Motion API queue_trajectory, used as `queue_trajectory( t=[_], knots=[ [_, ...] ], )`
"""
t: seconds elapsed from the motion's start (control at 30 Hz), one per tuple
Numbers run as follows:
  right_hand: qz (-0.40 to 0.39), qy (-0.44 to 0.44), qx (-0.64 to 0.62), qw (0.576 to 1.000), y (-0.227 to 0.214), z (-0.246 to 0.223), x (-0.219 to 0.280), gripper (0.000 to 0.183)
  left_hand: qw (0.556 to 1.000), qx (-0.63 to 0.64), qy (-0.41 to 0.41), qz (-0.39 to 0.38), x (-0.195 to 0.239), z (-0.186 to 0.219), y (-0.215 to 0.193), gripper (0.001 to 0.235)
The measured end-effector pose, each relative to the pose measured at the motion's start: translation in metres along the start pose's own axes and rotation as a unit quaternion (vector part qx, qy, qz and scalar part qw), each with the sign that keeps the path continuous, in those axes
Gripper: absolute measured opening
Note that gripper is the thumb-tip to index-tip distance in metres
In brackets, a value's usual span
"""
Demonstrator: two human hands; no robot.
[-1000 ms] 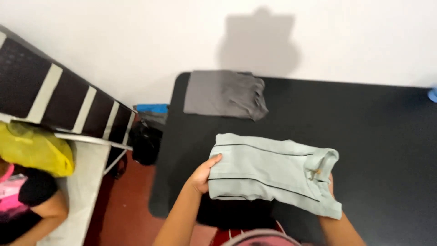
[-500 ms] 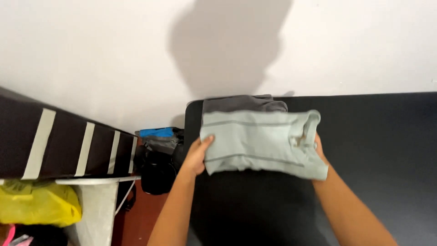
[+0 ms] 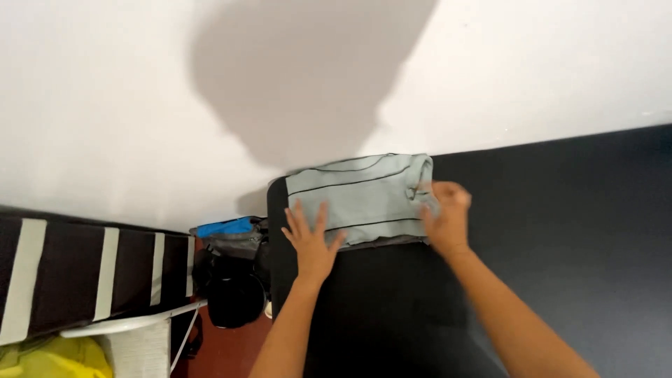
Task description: The person is folding various items of laundry on a black table.
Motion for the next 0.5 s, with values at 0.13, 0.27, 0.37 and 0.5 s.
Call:
queue_trajectory(
  t=[0.13,0.27,0.37,0.5],
  knots=[
    [-0.196,-0.179,0.139,0.954,0.034,-0.009,0.051,0.052,0.983,-0.106,0.046,-0.142,0.016,-0.001,0.031,0.094],
    [-0.254,-0.169,0.196,0.932,0.034,0.003,0.07,0.065,0.982,-0.129,0.046,-0.132,0.02,0.0,0.031,0.093],
    [-0.205,-0.158,0.203,0.944,0.007,0.003,0.079,0.067,0.985,-0.141,0.048,-0.086,0.036,0.009,0.03,0.092],
    [-0.187,-0.135,0.189,0.954,-0.045,0.012,0.101,0.068,0.986,-0.136,0.058,-0.081,0.07,0.042,0.035,0.096]
  ],
)
Point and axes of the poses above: each hand's wrist, its own x-axis away from the middle knuckle, its own y-axis out of the palm, z = x × y, the point moved 8 cm from there along -x, towards the middle knuckle, and after that the axes turned 12 degrees about z, right-handed, at the moved point
